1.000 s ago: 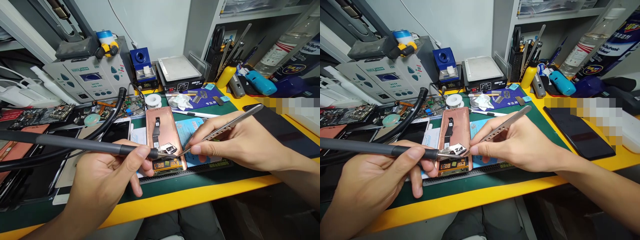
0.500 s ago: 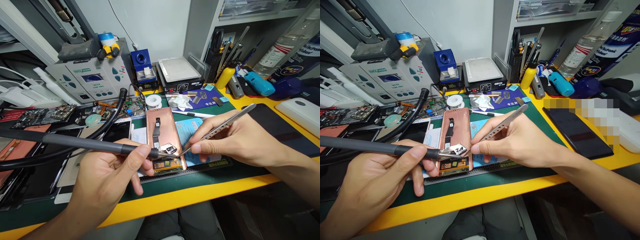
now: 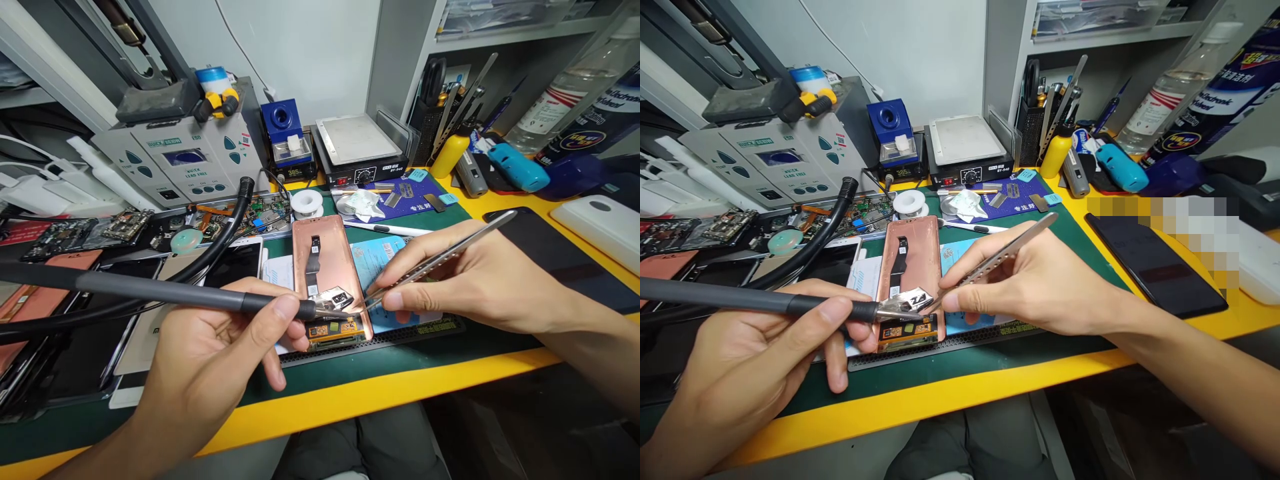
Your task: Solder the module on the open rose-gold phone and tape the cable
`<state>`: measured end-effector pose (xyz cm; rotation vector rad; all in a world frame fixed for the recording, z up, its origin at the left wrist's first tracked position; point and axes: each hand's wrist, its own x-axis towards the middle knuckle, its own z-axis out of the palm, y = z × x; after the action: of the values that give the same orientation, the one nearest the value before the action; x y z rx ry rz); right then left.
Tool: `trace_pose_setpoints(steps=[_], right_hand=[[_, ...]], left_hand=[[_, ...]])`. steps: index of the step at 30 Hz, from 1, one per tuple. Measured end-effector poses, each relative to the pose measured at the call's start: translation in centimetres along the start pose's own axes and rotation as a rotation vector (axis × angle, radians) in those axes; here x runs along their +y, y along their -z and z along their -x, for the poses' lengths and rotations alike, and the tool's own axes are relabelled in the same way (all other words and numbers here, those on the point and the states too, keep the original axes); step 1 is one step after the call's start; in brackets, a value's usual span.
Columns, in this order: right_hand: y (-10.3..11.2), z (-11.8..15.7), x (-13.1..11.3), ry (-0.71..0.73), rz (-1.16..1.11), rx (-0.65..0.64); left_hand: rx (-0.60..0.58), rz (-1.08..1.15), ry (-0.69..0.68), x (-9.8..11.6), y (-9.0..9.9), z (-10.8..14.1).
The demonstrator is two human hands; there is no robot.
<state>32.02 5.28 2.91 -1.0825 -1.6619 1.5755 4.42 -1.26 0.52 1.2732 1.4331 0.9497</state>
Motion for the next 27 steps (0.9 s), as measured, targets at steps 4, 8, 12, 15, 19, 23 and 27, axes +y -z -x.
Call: trace_pose_setpoints(steps=[4, 8, 12, 15, 19, 23, 27], right_hand=[[0.0, -0.1, 0.0, -0.023, 0.002, -0.012], [0.0, 0.1, -0.1, -0.022, 0.030, -0.025], [0.0, 0.4, -0.2, -0.019, 0.037, -0.026], [0.1, 0.3, 0.1, -0.007, -0.012, -0.045], [0.4, -0.2, 0.7, 0.008, -0.058, -0.082], [0.4, -0.4, 0.8, -0.026, -0.072, -0.086], [0.4, -0.3, 0.6, -0.035, -0.072, -0.092]], left_hand=[[0.000, 0.012, 0.017, 0.4, -0.4, 0.1], [0.106, 0.039, 0.065, 1.1, -1.3, 0.8], [0.115, 0.040, 0.075, 1.2, -1.5, 1.2], [0.036, 0.043, 0.043, 0.6, -0.8, 0.8], [-0.034, 0.046, 0.033, -0.3, 0.3, 0.2], [-0.150, 0.037, -0.008, -1.0, 1.2, -0.2], [-0.162, 0.055, -0.026, -1.2, 1.5, -0.4]])
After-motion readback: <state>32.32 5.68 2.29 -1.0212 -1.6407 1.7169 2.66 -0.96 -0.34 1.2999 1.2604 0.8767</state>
